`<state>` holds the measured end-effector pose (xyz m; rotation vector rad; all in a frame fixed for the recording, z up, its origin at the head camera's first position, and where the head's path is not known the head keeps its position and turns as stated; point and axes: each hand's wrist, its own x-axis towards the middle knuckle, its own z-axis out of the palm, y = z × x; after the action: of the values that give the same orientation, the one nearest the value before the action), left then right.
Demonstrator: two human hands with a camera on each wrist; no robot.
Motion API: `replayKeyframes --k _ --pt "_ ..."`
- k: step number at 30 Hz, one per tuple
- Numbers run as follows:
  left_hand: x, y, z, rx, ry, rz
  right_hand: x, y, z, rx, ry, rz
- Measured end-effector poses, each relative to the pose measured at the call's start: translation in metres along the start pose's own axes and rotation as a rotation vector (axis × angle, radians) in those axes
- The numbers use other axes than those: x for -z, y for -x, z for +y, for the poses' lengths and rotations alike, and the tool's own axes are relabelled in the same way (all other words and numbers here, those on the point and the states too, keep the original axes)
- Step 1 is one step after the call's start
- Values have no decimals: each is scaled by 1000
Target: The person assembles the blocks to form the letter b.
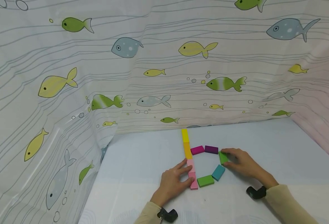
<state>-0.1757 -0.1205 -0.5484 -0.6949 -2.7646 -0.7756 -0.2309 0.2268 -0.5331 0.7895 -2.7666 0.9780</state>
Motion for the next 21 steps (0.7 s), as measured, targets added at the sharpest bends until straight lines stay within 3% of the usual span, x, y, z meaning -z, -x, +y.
replayKeyframes --k 21 --pt "-1 0 -3 -22 3 18 -1 0 -11 47 54 -5"
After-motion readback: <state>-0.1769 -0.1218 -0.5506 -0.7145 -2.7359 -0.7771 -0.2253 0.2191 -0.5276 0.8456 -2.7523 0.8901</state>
